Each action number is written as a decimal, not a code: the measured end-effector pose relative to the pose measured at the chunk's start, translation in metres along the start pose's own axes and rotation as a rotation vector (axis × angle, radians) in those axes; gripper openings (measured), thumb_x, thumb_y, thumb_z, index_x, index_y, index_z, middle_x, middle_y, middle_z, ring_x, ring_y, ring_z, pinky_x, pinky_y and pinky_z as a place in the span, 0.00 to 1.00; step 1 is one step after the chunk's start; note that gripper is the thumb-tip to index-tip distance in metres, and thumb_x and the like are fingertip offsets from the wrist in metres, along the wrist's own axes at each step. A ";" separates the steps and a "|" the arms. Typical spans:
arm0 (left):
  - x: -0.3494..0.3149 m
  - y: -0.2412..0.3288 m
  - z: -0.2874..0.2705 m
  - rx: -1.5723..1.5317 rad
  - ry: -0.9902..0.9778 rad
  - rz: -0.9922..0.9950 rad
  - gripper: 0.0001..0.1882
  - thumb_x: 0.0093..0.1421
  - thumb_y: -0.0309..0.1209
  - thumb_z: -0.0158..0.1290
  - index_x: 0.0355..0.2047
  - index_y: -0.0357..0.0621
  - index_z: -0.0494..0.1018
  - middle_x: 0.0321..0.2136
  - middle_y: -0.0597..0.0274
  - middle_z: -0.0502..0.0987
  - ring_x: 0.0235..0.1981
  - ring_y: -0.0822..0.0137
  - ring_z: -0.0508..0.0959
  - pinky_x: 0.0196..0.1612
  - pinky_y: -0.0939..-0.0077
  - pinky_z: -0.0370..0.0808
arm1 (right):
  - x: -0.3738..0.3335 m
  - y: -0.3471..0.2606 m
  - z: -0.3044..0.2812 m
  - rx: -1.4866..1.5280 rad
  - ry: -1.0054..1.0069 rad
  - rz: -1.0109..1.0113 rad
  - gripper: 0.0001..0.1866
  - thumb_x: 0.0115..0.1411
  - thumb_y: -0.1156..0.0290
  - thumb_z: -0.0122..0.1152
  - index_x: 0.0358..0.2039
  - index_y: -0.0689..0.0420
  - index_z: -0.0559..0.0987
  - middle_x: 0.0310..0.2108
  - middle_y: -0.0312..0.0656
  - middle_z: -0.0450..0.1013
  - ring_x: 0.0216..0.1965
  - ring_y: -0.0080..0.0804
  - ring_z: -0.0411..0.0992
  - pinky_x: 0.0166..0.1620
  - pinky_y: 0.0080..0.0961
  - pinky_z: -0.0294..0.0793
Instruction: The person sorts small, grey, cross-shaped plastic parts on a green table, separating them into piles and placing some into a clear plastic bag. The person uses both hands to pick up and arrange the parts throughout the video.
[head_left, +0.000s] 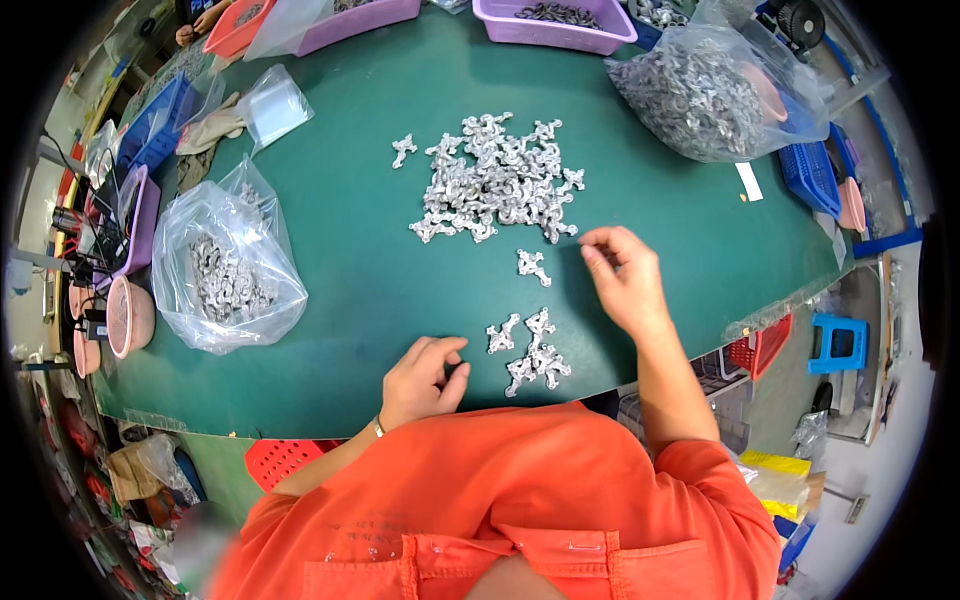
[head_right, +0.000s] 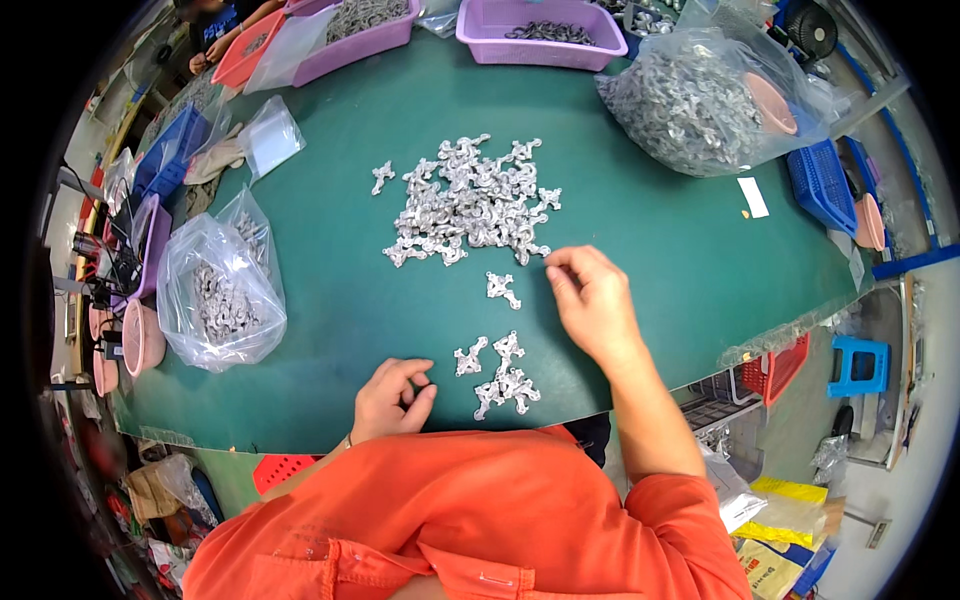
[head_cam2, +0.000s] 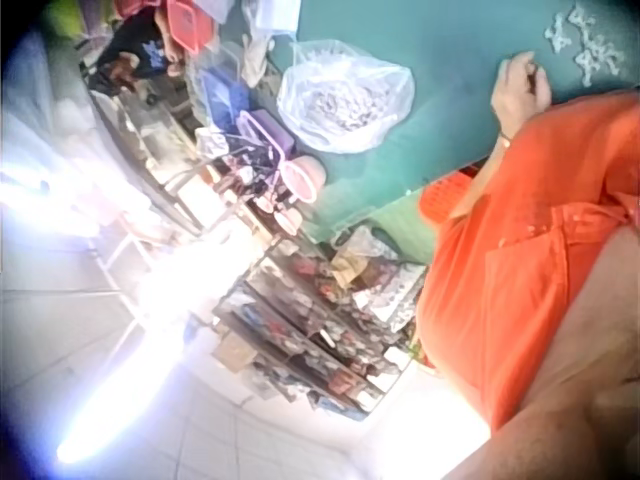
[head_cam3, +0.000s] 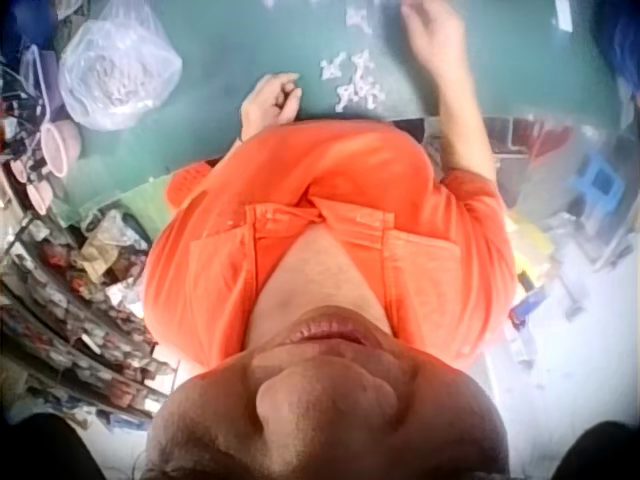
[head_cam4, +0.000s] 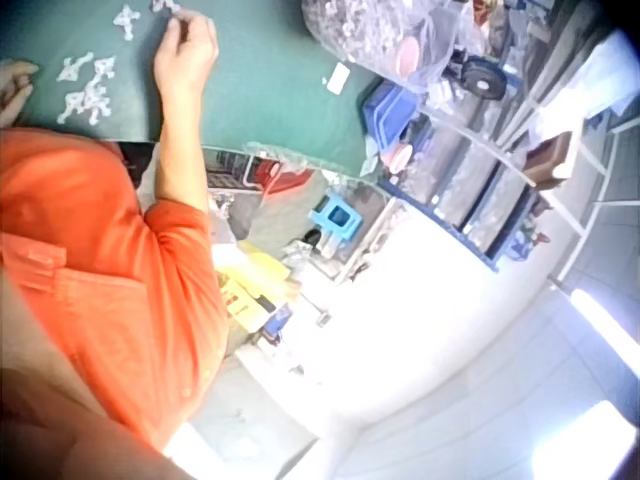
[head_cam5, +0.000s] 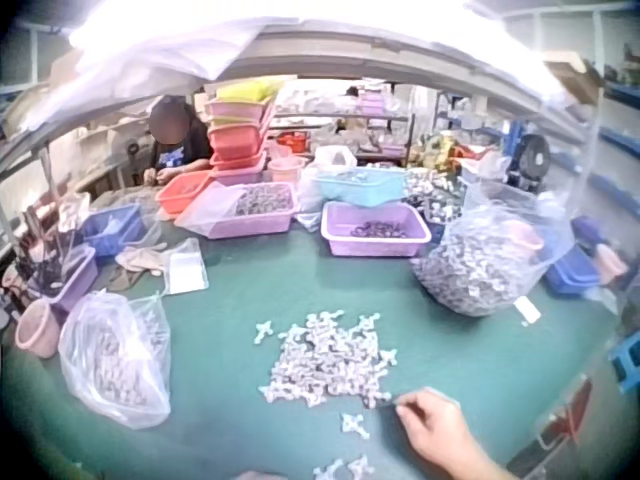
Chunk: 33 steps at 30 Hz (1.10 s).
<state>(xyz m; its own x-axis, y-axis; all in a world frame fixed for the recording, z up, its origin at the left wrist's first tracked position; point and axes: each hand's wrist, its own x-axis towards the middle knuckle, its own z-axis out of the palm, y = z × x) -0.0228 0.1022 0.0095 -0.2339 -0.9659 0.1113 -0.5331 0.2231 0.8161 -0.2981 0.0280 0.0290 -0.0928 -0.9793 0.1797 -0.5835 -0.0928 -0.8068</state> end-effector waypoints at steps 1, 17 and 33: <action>0.003 0.003 0.003 -0.008 -0.021 0.008 0.17 0.51 0.23 0.62 0.43 0.46 0.77 0.30 0.65 0.76 0.18 0.74 0.72 0.22 0.78 0.72 | -0.003 -0.002 0.005 -0.006 -0.010 -0.006 0.04 0.58 0.79 0.61 0.35 0.62 0.79 0.31 0.46 0.76 0.31 0.38 0.76 0.36 0.29 0.75; 0.018 0.006 0.021 0.112 0.005 0.200 0.17 0.49 0.24 0.61 0.42 0.47 0.77 0.26 0.68 0.74 0.17 0.70 0.68 0.22 0.75 0.68 | -0.011 -0.015 0.017 0.178 -0.460 -0.016 0.11 0.53 0.74 0.69 0.36 0.61 0.77 0.28 0.42 0.74 0.27 0.32 0.74 0.33 0.31 0.74; 0.016 0.004 0.020 0.151 -0.068 0.075 0.15 0.51 0.28 0.60 0.41 0.51 0.77 0.28 0.69 0.75 0.26 0.64 0.77 0.28 0.70 0.74 | 0.012 -0.006 0.013 0.001 -0.190 0.029 0.08 0.57 0.75 0.63 0.37 0.62 0.78 0.36 0.53 0.76 0.41 0.53 0.76 0.44 0.39 0.76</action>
<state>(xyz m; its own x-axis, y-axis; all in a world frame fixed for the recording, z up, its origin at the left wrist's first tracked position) -0.0452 0.0903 0.0034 -0.3294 -0.9358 0.1253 -0.6271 0.3160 0.7120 -0.2848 0.0144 0.0286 0.0447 -0.9979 0.0471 -0.5823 -0.0643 -0.8104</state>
